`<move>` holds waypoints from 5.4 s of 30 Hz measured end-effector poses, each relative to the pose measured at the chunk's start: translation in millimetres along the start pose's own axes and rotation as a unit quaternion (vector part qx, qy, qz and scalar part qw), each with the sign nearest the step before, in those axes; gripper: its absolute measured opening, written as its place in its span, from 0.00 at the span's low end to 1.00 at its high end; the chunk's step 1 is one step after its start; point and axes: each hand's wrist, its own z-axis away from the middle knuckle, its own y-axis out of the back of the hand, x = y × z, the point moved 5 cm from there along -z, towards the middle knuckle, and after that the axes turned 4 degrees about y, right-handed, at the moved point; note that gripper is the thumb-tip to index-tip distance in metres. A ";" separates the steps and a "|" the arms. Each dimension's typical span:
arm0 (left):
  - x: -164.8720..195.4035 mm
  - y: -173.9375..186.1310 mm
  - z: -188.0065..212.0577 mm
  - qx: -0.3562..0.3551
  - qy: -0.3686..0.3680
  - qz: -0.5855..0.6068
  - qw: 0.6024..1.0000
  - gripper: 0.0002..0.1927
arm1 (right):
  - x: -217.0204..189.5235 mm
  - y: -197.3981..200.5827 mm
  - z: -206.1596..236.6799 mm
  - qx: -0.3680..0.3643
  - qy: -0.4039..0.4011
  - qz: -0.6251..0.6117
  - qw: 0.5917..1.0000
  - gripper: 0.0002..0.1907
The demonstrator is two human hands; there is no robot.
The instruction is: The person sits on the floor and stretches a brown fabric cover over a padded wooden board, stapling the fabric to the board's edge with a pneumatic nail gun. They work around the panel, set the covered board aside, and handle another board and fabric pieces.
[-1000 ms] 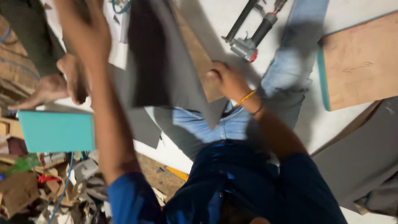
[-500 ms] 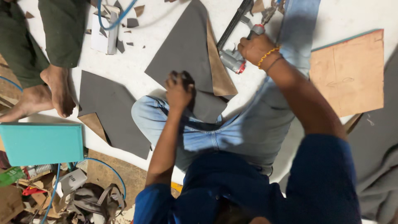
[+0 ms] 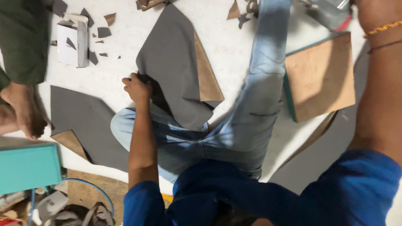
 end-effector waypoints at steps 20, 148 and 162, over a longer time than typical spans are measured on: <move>120.9 -77.2 117.1 -0.033 -0.239 0.063 0.968 0.21 | -26.2 -100.5 27.4 -0.040 -0.174 -0.282 0.942 0.17; -18.7 19.3 -5.2 -0.119 0.076 0.435 0.889 0.17 | -397.1 46.6 -166.5 -0.026 -0.227 -0.639 0.734 0.23; -22.9 43.4 3.3 0.072 0.005 0.206 0.976 0.28 | -384.8 65.6 -157.6 0.174 -0.183 -0.481 0.840 0.29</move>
